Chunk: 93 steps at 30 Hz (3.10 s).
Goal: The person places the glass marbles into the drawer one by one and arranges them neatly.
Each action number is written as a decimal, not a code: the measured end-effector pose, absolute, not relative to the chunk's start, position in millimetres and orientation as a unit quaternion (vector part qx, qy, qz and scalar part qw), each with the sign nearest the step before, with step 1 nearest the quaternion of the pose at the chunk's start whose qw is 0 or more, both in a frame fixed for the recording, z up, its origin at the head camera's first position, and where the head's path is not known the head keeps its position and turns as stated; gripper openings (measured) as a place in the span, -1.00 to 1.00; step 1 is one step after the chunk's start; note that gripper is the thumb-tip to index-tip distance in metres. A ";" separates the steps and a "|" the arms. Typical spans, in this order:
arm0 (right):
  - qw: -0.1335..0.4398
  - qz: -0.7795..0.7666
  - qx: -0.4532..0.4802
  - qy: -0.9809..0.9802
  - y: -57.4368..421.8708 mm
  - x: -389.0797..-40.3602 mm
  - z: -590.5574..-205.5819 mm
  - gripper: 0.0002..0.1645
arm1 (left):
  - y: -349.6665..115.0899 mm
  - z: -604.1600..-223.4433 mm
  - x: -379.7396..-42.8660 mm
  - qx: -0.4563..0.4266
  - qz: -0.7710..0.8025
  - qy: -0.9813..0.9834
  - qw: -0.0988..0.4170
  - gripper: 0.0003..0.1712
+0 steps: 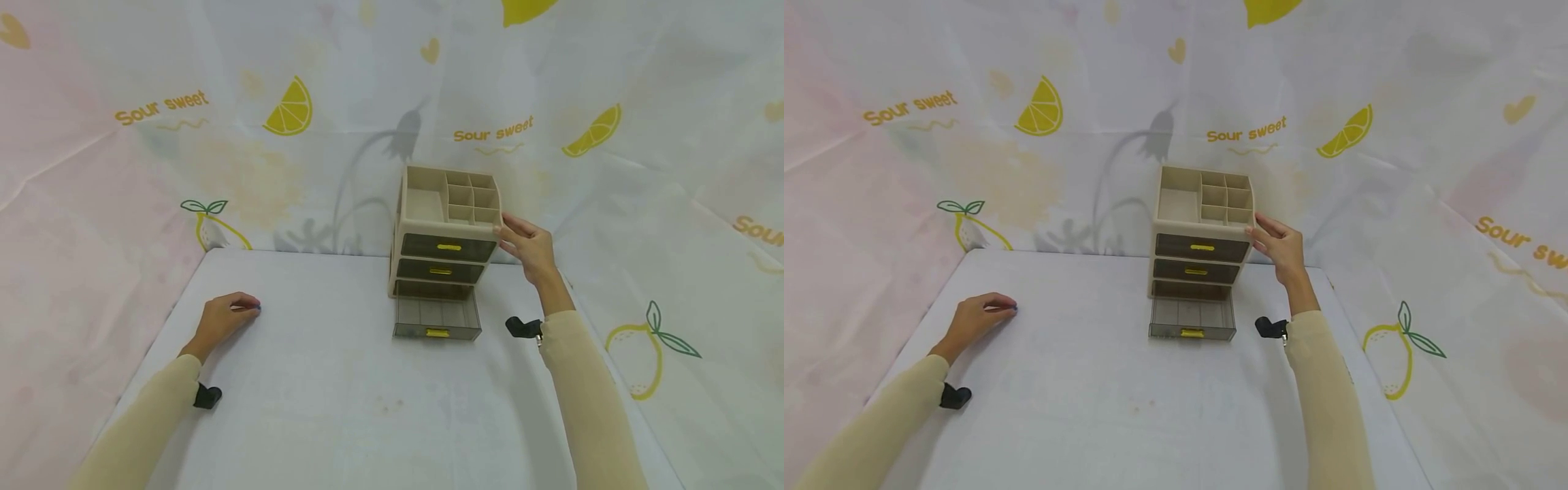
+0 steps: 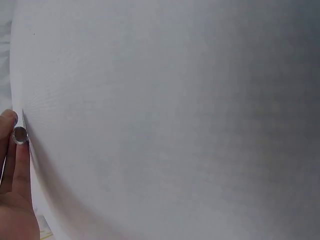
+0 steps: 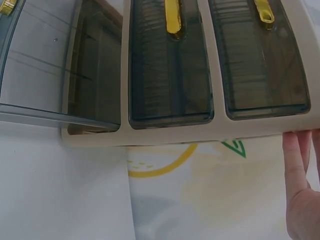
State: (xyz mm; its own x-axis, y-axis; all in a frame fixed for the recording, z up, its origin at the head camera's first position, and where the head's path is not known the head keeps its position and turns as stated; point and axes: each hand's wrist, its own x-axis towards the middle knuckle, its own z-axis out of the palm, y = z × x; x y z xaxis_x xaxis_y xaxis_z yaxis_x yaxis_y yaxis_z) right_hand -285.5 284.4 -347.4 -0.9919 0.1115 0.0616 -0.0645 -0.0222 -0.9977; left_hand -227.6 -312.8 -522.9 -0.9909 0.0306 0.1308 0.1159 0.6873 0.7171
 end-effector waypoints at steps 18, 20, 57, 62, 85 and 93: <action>0.053 0.710 -0.014 -0.702 285.2 -285.2 -346.9 -0.30 | -273.5 -515.8 -244.7 -0.077 -0.440 -0.891 0.081 -0.83; 0.056 0.712 -0.012 -0.700 285.3 -285.3 -346.9 -0.30 | -265.6 -513.1 -246.5 -0.075 -0.454 -0.885 0.064 -0.83; 0.069 0.716 -0.010 -0.695 283.9 -284.9 -348.4 -0.32 | -106.6 -488.2 -274.7 -0.208 -0.568 -0.796 0.000 -0.86; 0.069 0.717 -0.010 -0.694 285.0 -286.3 -350.1 -0.34 | -85.0 -485.5 -274.5 -0.221 -0.577 -0.786 -0.007 -0.86; 0.073 0.717 -0.011 -0.693 284.5 -286.3 -348.6 -0.36 | -14.8 -479.0 -271.0 -0.278 -0.539 -0.794 -0.049 -0.84; 0.071 0.722 -0.011 -0.688 284.0 -286.6 -350.4 -0.36 | -0.9 -487.3 -270.6 -0.296 -0.508 -0.807 -0.048 -0.84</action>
